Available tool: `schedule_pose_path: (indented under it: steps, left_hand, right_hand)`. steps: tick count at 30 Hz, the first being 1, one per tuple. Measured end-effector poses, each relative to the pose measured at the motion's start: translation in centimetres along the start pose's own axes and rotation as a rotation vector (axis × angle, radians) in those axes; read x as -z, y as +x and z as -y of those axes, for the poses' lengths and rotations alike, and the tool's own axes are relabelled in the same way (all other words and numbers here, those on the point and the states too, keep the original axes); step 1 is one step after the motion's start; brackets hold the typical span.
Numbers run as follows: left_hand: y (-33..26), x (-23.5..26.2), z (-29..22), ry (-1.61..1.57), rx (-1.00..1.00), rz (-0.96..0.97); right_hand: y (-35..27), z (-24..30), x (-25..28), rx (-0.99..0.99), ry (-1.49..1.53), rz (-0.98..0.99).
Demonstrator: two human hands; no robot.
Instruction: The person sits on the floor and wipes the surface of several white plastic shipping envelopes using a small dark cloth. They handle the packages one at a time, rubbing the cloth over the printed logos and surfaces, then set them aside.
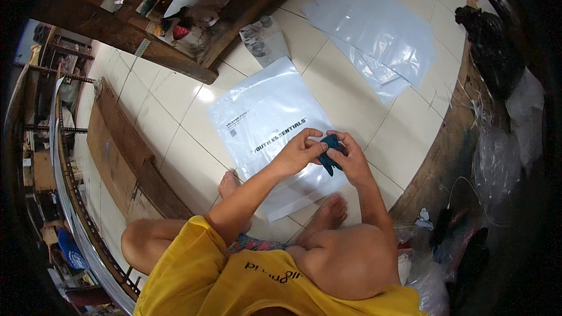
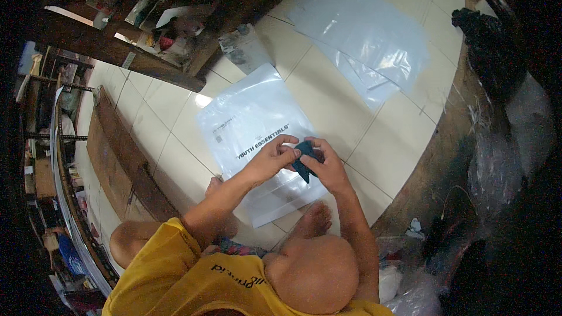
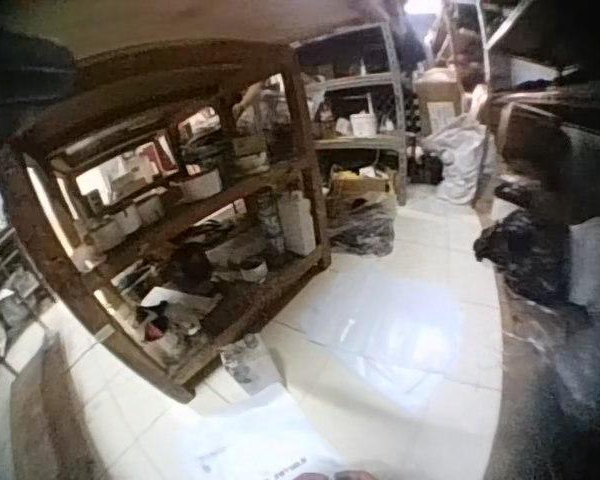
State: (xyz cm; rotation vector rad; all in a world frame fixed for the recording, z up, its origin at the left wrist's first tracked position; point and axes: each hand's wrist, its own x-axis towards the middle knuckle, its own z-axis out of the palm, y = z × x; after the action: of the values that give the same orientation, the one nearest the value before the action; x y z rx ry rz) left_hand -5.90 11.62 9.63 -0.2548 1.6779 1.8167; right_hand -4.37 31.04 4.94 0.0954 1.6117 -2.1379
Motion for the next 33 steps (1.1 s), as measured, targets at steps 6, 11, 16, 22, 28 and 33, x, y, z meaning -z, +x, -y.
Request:
schedule_pose_path:
  steps: [6, 11, 16, 22, 28, 33]
  left_hand:
    - [6.4, 10.8, 2.1, 0.336, -0.291, -0.584]
    - [12.5, 18.7, -6.8, 0.309, -0.684, -0.72]
    - [14.1, 19.2, -12.3, 0.504, -0.714, -0.451]
    - [9.8, 12.9, -16.5, 1.125, -0.881, -0.439]
    - [7.4, 7.9, -18.5, 1.318, -0.917, -0.262]
    - [7.3, 5.9, -18.8, 1.513, -1.003, -0.231]
  right_hand:
    - [3.8, -0.4, 0.4, 0.006, 0.374, 0.054]
    - [8.8, 2.2, 0.7, 0.074, 0.392, -0.007]
    - [13.1, 5.5, 3.3, 0.089, 0.313, 0.021]
    - [14.5, 11.3, 3.7, 0.358, 0.15, -0.095]
    - [14.0, 11.8, 3.6, 0.399, 0.02, -0.18]
    - [12.7, 11.3, 3.3, 0.286, 0.015, -0.245]
